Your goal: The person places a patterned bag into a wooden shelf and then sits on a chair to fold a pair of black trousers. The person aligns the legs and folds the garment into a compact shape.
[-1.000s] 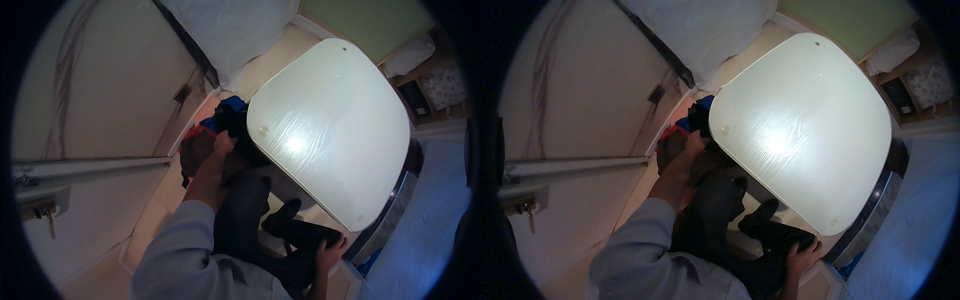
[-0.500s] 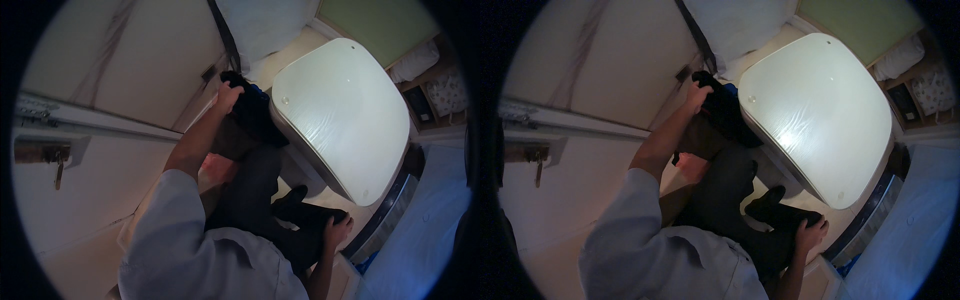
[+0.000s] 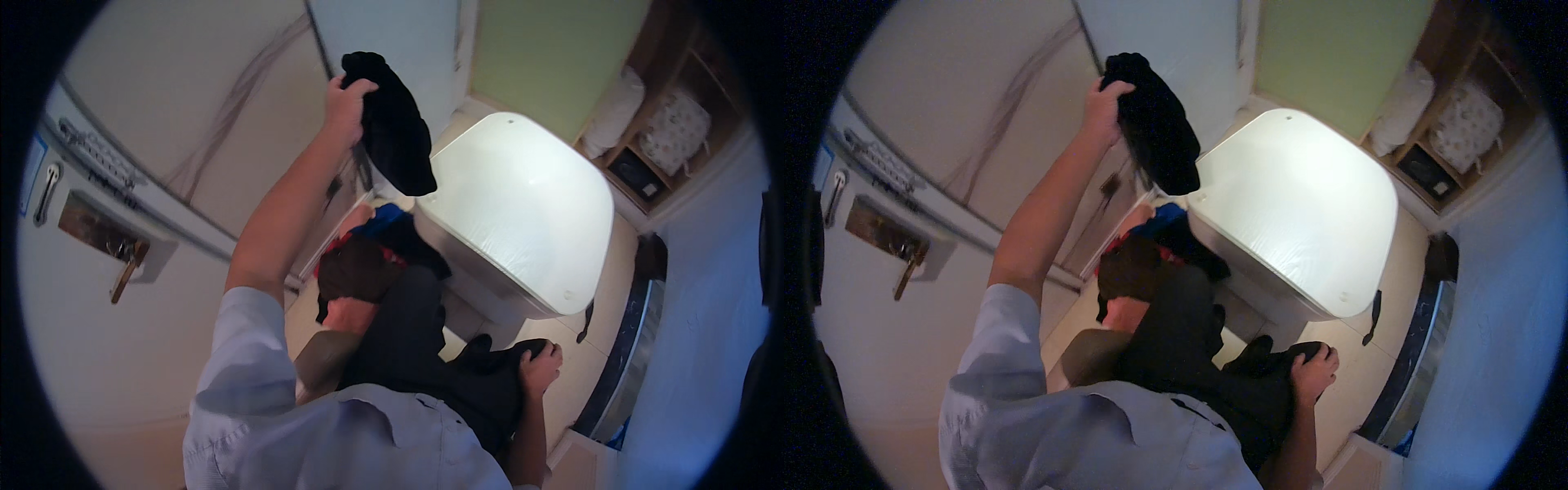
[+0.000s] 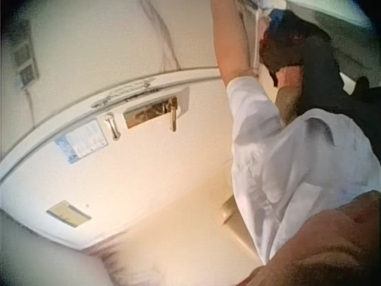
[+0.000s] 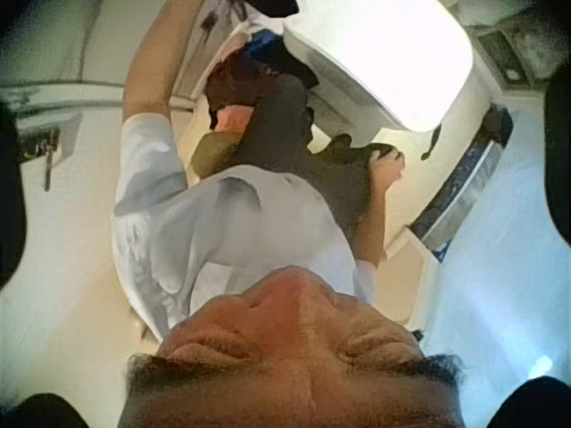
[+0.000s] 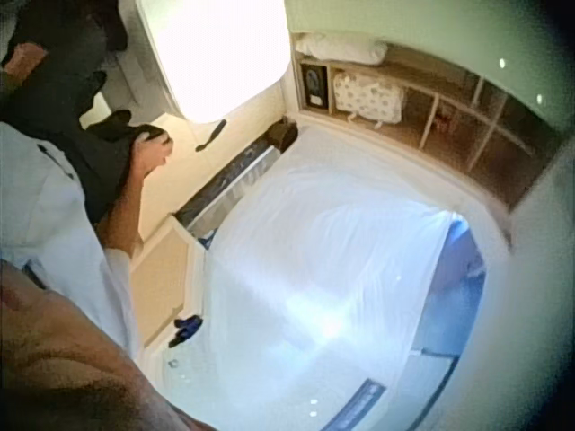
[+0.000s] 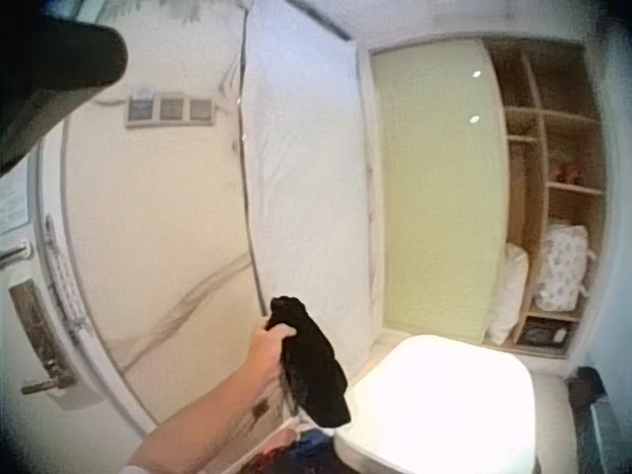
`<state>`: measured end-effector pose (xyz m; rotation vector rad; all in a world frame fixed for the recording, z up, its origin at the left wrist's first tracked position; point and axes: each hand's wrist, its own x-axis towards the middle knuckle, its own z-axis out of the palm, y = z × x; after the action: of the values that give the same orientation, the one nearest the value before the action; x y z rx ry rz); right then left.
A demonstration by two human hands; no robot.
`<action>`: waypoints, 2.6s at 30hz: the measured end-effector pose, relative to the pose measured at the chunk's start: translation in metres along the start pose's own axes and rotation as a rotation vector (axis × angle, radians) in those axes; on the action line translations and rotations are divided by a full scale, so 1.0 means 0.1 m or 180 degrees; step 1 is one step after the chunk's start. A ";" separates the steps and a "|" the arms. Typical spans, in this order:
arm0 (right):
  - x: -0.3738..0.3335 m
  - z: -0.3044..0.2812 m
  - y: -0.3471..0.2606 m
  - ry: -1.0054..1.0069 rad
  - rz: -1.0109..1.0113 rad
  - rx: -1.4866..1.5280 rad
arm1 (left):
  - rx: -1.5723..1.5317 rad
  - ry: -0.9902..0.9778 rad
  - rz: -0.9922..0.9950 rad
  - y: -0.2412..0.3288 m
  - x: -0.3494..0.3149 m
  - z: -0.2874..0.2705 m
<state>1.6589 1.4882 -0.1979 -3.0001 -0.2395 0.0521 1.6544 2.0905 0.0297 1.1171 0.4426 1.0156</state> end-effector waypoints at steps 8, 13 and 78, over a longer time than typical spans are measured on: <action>0.03 -0.28 0.34 0.0318 -0.0255 0.0352 | 0.0212 -0.0945 0.0692 0.76 -0.56 1.82; 0.15 -0.24 0.56 0.0498 -0.0204 0.0353 | 0.2090 -0.2104 0.2315 0.03 -1.30 2.71; 2.47 -1.70 0.13 0.0038 -0.0072 0.3964 | 0.2168 -0.1050 -0.1427 -1.96 -1.92 2.06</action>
<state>1.9127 1.4931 -0.0371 -1.7576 -0.1477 0.1236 1.7973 1.8040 -0.0939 1.6603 0.7572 0.2647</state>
